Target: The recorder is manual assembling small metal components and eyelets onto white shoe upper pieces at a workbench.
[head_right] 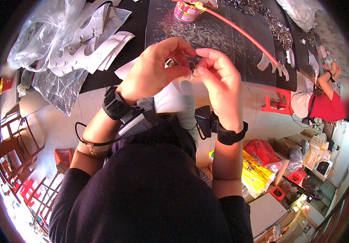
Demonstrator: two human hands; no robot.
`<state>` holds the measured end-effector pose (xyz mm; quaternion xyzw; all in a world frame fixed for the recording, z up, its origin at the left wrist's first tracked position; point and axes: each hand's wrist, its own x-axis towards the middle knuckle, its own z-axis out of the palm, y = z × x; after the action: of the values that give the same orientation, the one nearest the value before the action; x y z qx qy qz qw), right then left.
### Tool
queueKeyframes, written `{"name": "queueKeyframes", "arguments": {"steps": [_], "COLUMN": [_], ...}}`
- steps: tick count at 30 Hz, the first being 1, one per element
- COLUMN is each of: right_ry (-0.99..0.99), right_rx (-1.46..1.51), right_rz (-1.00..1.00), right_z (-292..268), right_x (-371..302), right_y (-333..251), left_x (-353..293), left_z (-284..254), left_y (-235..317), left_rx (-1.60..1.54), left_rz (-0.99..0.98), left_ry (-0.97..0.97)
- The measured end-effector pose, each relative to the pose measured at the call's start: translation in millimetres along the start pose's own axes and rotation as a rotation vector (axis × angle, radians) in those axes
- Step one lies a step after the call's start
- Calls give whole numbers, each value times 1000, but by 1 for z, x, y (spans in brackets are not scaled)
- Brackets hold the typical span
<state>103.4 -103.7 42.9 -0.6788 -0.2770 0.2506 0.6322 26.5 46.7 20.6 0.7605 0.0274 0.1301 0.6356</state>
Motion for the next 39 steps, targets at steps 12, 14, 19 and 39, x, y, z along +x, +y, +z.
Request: {"name": "queueKeyframes", "arguments": {"steps": [12,14,19,39], "right_ry": [-86,-68,315,-92], "right_rx": [98,78,185,-154], "right_rz": [81,71,-130,-6], "right_z": [-8,-9,-9,-9], "right_x": [6,6,2,-5], "right_y": [1,1,10,-11], "left_x": [-3,-2,-3,-22], "left_z": [-1,-1,-2,16], "left_y": [-9,-10,-10,6], "left_rx": [-134,-139,-523,-750], "left_rz": [-44,-31,-143,-381], "left_ry": [20,22,96,368]}}
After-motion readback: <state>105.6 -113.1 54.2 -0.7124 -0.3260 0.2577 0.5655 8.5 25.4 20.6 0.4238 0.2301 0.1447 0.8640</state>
